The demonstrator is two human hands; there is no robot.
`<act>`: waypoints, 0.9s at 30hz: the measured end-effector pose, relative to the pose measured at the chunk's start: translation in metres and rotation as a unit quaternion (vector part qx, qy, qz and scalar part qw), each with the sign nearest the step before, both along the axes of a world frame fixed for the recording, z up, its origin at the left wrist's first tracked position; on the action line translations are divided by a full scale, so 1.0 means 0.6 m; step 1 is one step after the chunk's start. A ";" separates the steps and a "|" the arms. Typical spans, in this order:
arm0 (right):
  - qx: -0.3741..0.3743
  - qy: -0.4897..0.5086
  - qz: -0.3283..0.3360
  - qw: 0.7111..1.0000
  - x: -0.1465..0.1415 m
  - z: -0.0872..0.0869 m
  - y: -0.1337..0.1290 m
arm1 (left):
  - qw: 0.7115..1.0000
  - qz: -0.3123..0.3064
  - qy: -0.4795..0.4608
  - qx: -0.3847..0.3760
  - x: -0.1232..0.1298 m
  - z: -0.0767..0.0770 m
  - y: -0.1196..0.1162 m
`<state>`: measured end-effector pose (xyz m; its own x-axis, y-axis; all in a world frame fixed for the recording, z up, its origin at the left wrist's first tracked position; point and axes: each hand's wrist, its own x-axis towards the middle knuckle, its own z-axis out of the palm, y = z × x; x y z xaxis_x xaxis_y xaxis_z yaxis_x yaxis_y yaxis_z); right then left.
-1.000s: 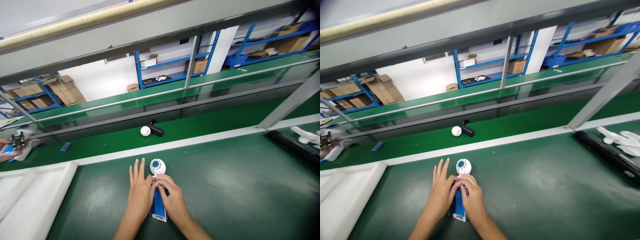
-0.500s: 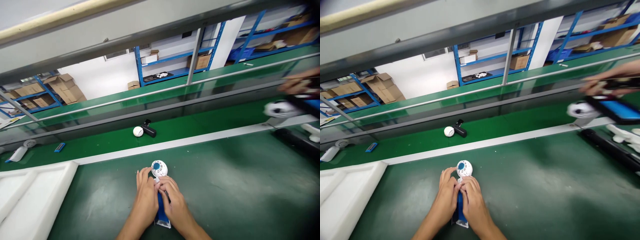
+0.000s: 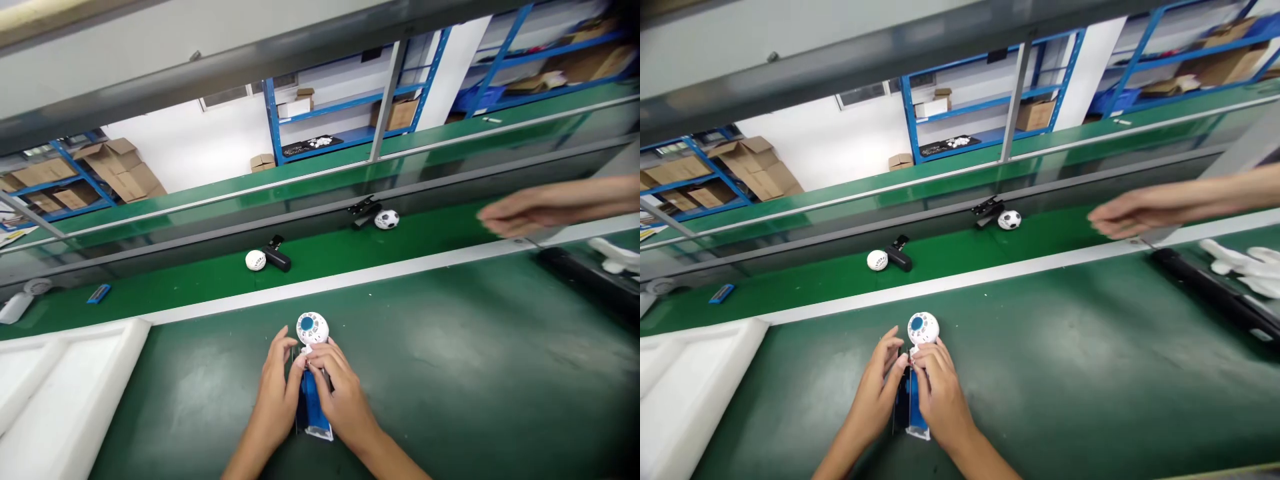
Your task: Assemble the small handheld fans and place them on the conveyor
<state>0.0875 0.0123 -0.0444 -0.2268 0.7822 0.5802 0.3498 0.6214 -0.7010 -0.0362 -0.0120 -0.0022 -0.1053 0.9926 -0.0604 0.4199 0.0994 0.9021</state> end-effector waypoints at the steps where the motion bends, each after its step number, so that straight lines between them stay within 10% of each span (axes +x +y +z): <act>1: -0.009 0.007 0.000 1.000 -0.001 0.000 0.001 | 0.999 0.027 -0.027 -0.019 -0.001 -0.006 -0.008; 10: -0.098 0.028 0.024 0.994 -0.039 0.019 0.044 | 0.979 0.167 -0.093 -0.072 0.036 -0.028 -0.041; 22: -0.201 0.015 -0.004 0.979 -0.008 0.005 0.086 | 0.980 0.169 -0.099 0.021 -0.111 0.000 0.072; 27: -0.247 0.002 0.009 0.969 0.042 -0.011 0.073 | 0.973 0.221 -0.001 0.071 -0.123 0.004 0.193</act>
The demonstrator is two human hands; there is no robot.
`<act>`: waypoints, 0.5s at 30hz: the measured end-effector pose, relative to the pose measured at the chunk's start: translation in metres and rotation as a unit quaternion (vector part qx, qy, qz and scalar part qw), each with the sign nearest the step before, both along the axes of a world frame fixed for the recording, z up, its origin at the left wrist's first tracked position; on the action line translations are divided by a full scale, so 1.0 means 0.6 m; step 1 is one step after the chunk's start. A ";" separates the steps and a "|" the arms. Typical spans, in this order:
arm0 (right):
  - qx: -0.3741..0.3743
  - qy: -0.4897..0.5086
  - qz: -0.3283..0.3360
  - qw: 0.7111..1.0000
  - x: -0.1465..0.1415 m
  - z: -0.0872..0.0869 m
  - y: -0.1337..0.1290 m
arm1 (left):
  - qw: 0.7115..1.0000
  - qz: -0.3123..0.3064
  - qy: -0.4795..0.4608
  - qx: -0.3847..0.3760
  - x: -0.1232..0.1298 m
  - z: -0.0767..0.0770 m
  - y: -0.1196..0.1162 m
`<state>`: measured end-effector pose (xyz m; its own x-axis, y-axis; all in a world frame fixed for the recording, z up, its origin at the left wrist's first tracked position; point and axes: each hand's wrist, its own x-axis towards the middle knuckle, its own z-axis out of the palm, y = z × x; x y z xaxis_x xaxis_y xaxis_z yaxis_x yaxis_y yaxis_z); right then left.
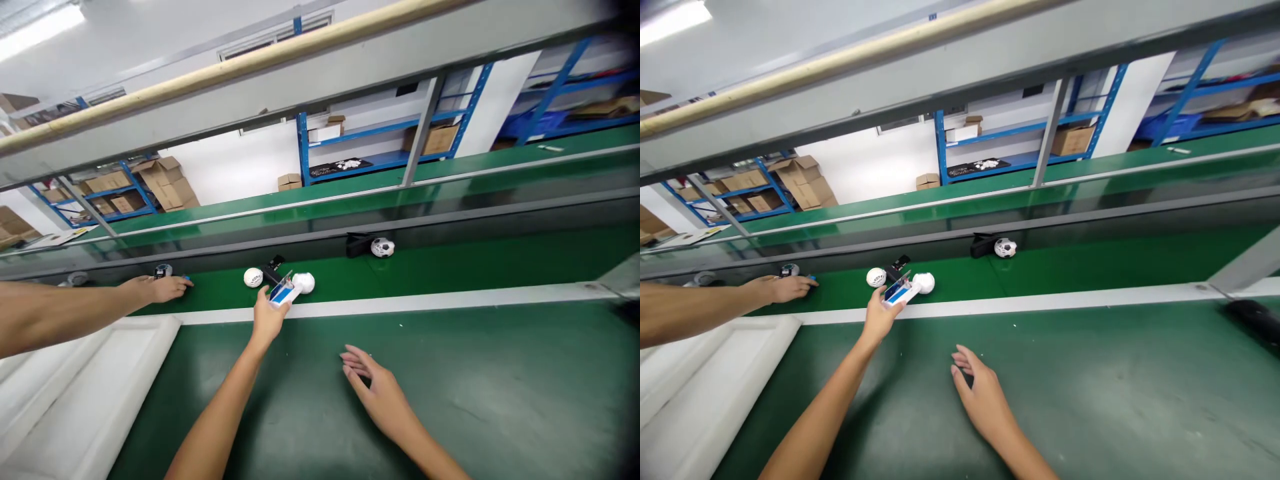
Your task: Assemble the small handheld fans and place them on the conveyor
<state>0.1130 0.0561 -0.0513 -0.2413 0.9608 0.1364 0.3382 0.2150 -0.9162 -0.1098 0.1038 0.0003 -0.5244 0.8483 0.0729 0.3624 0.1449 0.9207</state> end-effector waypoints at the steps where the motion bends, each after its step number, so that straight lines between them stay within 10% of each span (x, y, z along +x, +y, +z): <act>1: -0.009 -0.003 0.005 1.000 0.006 -0.001 -0.004 | 1.000 0.011 0.022 0.007 0.004 -0.003 0.031; 7: -0.055 0.027 -0.024 0.998 0.048 -0.006 -0.033 | 0.988 0.035 0.130 0.078 0.052 -0.024 0.140; 15: -0.115 0.080 -0.187 0.972 0.125 -0.036 -0.068 | 0.956 -0.136 0.214 0.146 0.076 -0.106 -0.063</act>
